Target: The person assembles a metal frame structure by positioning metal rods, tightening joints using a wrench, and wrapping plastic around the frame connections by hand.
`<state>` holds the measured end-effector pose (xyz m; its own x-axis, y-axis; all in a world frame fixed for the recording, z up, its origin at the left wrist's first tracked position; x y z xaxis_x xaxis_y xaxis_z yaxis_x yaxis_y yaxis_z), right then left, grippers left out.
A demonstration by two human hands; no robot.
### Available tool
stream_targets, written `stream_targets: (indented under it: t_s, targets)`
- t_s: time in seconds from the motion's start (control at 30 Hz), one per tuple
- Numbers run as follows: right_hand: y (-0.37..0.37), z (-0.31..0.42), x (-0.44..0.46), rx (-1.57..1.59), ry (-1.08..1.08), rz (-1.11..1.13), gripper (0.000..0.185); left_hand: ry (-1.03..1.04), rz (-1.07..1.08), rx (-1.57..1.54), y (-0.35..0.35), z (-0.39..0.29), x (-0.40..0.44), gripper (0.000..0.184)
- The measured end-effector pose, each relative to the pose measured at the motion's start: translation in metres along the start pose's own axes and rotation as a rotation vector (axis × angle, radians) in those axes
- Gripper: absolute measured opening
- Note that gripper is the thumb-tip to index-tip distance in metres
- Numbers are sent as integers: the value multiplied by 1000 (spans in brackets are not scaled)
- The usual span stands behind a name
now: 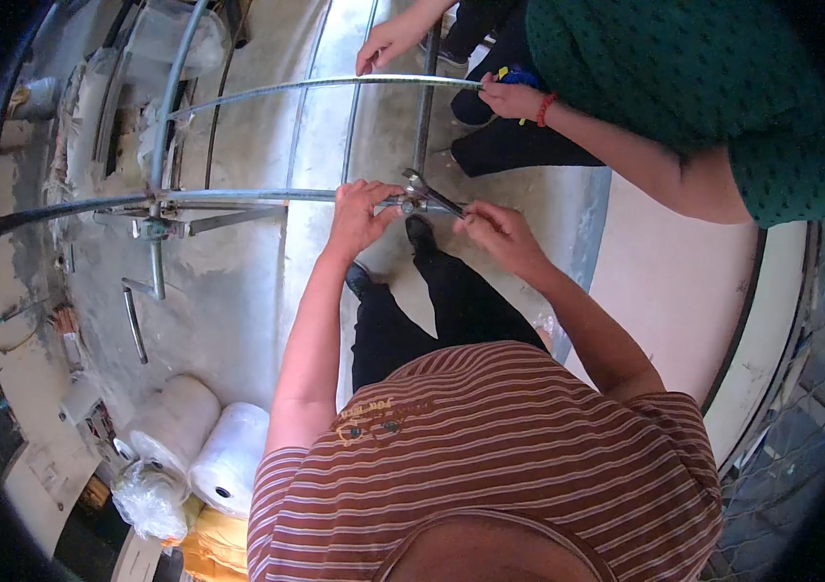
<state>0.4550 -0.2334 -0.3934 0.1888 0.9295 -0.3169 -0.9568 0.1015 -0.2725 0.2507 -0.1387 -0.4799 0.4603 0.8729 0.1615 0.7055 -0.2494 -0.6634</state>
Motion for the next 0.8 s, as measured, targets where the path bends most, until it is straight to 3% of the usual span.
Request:
stream_targets:
  t_s: [0.1, 0.3, 0.5, 0.7, 0.8]
  targets:
    - [0, 9, -1, 171, 173, 200, 24, -16, 55, 2, -1, 1, 2, 29]
    - [23, 37, 44, 20, 144, 283, 32, 77, -115, -76, -4, -2, 1, 26]
    - [34, 32, 85, -452, 15, 512, 35, -40, -13, -78, -1, 4, 1, 27]
    - [53, 27, 117, -620, 129, 901, 31, -50, -6, -54, -2, 1, 0, 28]
    - [65, 27, 127, -784, 64, 987, 33, -37, -21, -72, 0, 4, 1, 28]
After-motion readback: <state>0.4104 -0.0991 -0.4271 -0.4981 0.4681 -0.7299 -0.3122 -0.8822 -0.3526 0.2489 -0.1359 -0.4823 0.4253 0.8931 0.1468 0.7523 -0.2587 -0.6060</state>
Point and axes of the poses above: each hand's wrist, its own x-axis towards the middle knuckle, its own y-axis out of the palm, z = x × y, the point moved 4 cm from there along x, towards the middle knuckle, and after that the axes turned 15 degrees about -z, right-handed, at the moved point
